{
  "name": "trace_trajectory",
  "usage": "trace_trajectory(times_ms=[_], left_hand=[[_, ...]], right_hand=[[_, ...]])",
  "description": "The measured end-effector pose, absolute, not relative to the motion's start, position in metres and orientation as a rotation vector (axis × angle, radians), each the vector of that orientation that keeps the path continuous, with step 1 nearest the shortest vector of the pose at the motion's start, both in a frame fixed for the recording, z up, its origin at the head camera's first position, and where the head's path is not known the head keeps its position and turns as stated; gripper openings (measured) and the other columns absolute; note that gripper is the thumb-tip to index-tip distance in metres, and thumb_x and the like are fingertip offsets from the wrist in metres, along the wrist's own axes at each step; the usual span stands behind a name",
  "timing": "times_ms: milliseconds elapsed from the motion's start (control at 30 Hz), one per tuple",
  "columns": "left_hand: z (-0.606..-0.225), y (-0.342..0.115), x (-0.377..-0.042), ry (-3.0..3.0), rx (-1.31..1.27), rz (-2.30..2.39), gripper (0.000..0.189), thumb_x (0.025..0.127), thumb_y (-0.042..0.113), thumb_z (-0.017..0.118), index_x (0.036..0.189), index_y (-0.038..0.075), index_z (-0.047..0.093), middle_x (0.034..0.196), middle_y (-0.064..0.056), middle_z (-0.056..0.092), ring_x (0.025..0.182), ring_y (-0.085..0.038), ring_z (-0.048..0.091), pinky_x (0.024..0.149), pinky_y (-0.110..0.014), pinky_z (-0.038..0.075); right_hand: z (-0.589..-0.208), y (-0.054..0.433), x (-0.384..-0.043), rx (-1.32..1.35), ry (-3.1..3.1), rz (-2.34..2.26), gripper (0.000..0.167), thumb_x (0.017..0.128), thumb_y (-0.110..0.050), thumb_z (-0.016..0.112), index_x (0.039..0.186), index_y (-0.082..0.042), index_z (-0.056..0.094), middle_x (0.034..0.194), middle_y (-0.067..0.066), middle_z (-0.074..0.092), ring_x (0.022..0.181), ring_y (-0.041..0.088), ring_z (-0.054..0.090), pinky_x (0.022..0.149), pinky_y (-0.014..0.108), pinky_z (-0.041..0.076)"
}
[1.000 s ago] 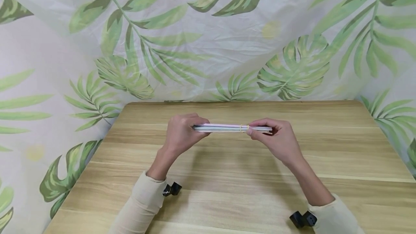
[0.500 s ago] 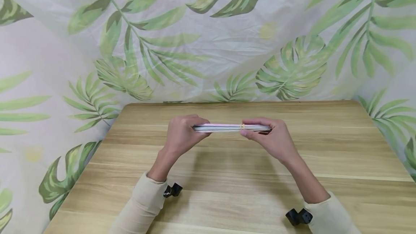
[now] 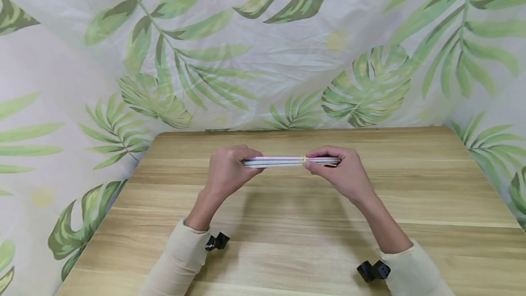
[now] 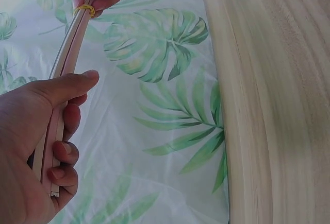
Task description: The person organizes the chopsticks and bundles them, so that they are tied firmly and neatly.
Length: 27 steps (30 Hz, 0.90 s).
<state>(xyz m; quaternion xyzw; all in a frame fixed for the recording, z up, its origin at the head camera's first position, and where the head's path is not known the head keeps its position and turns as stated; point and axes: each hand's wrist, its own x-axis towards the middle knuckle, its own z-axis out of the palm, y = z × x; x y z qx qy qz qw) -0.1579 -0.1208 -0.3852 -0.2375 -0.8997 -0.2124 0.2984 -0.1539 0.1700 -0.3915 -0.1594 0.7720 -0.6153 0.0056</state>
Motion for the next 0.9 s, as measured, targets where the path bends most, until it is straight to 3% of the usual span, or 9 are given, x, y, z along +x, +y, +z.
trace_trajectory(times_ms=[433,633,900], left_hand=[[-0.387,-0.115,-0.154,-2.377,-0.588,-0.465,0.015,0.072,0.013,0.092,0.082,0.023,0.087,0.072,0.006,0.077,0.052,-0.008,0.063,0.047,-0.026,0.043],[-0.383,-0.116,-0.155,-2.410,-0.585,-0.525,0.009,0.077,0.019,0.094,0.082,0.021,0.087,0.073,0.005,0.078,0.052,-0.007,0.063,0.048,-0.027,0.046],[-0.382,-0.120,-0.155,-2.483,-0.547,-0.521,0.015,0.076,0.031,0.098,0.084,0.023,0.087,0.076,0.007,0.079,0.056,-0.007,0.065,0.051,-0.028,0.048]], right_hand=[[-0.388,0.160,-0.159,-0.365,2.366,-1.889,0.039,0.086,-0.022,0.093,0.115,0.000,0.082,0.094,-0.010,0.083,0.078,0.017,0.081,0.080,0.027,0.063],[-0.382,0.168,-0.159,-0.479,2.536,-1.787,0.033,0.086,-0.024,0.092,0.114,-0.008,0.084,0.103,-0.014,0.082,0.082,0.006,0.077,0.072,0.024,0.061],[-0.385,0.172,-0.159,-0.784,2.819,-1.725,0.019,0.085,-0.008,0.091,0.102,-0.013,0.086,0.103,0.004,0.082,0.089,-0.005,0.072,0.073,0.014,0.056]])
